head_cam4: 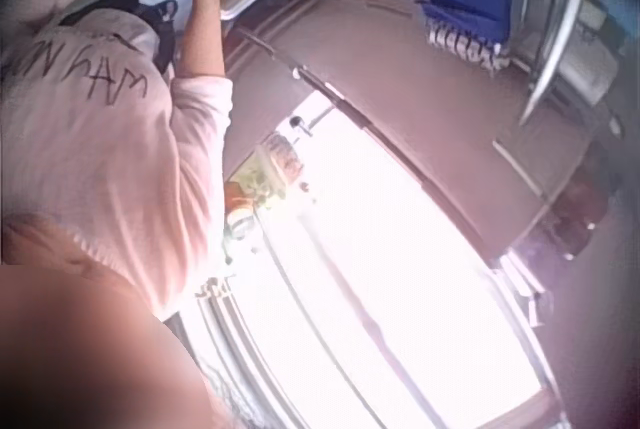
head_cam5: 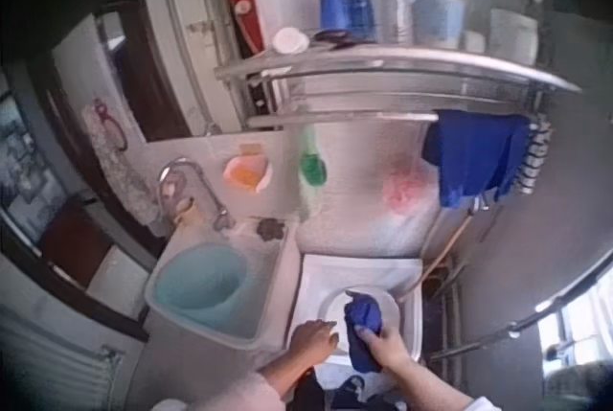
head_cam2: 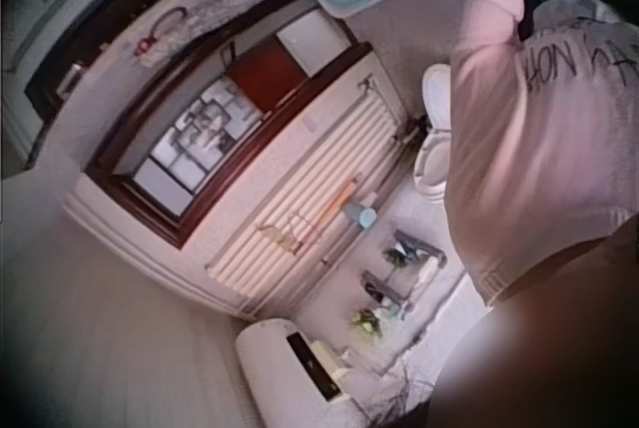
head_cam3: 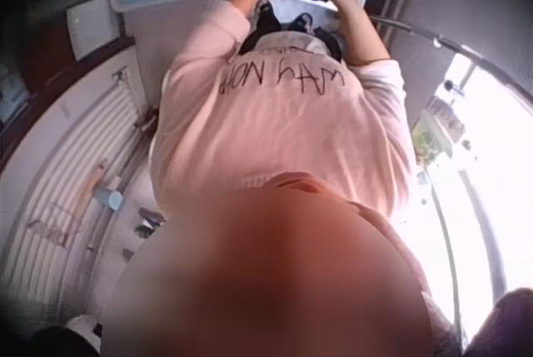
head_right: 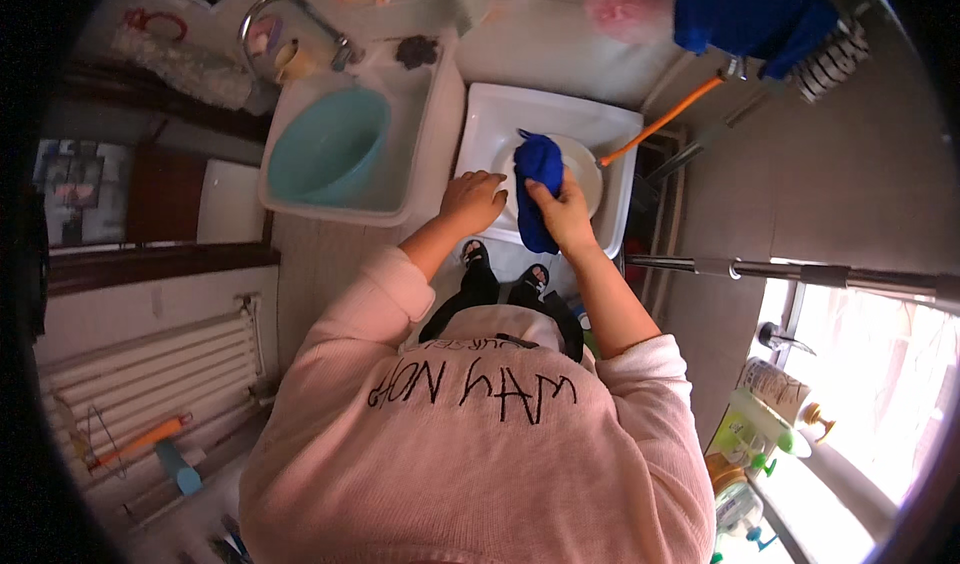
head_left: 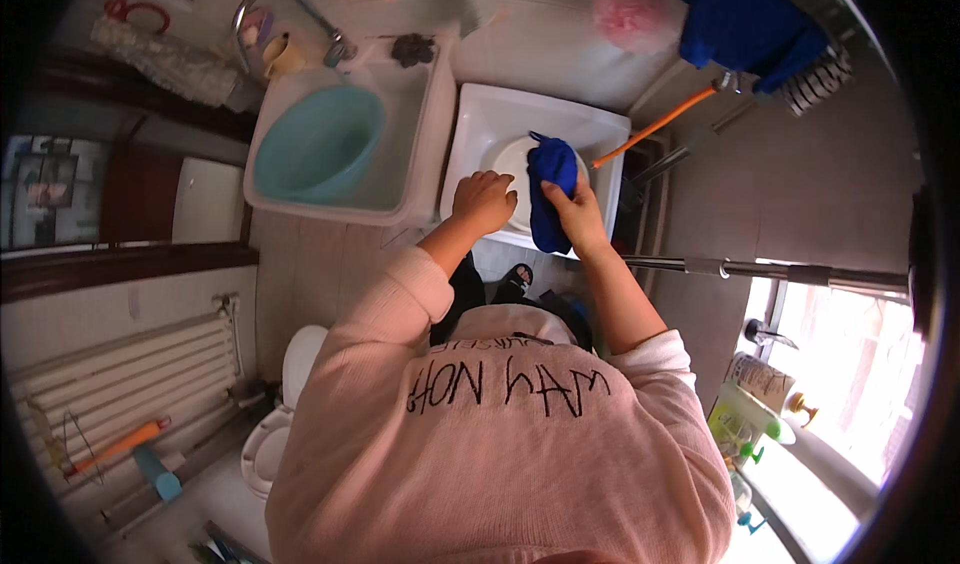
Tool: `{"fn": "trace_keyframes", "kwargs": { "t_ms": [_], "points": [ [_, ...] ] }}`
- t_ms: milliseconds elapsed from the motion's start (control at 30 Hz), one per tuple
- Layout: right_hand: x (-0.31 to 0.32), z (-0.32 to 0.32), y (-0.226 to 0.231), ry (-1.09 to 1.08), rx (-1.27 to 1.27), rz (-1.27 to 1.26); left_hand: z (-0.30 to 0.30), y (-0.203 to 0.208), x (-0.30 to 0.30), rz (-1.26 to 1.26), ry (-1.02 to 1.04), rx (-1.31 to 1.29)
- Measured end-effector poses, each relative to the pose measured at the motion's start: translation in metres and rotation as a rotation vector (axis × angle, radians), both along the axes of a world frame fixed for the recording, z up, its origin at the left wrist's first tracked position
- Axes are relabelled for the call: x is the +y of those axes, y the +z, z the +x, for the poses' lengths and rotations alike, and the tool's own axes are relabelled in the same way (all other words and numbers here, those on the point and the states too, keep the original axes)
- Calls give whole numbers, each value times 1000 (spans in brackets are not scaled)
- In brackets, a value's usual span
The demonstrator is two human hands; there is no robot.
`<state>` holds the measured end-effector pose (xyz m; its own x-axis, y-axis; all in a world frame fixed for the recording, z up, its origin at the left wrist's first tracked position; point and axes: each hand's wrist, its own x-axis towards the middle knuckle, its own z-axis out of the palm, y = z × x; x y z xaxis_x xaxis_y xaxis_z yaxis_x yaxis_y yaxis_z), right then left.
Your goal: The person fills a white basin with water, adds liquid soap, and scrubs the interior with a green brush. They rinse the basin, pour out the soapy water, and repeat the process before drying the basin with a blue cloth.
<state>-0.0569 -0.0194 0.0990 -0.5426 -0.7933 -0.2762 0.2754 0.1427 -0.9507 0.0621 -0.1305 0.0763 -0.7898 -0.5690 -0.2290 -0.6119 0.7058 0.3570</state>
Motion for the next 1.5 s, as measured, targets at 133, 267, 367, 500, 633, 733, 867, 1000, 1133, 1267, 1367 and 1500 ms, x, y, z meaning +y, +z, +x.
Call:
{"fn": "trace_keyframes", "kwargs": {
  "t_ms": [133,267,367,500,633,733,867,1000,1133,1267,1367,1500],
  "points": [
    [-16,45,7,348,878,-174,21,-13,1,-10,-24,-201],
    [-29,74,-10,585,865,12,64,-48,17,234,-170,75],
    [-37,74,-33,577,841,114,96,-50,28,-93,-223,107],
    [-52,101,-30,626,714,272,138,-34,31,320,59,166],
    [-74,163,-23,685,439,94,202,-34,33,1104,557,622],
    [-94,228,-25,818,374,58,269,-27,32,1412,805,865],
    [-115,328,-14,1033,230,-14,363,-13,30,1317,1076,1004],
    [-136,414,-19,1202,270,-63,454,-22,27,1241,1328,1176],
    [-154,482,-37,1245,141,34,521,-32,41,1186,1622,1240],
    [-178,534,-31,1287,228,200,557,-48,45,1145,1750,1378],
    [-212,556,-50,1387,362,138,576,-41,30,1122,1848,1438],
    [-268,587,-53,1426,264,103,602,-52,-7,1023,1868,1543]
  ]
}}
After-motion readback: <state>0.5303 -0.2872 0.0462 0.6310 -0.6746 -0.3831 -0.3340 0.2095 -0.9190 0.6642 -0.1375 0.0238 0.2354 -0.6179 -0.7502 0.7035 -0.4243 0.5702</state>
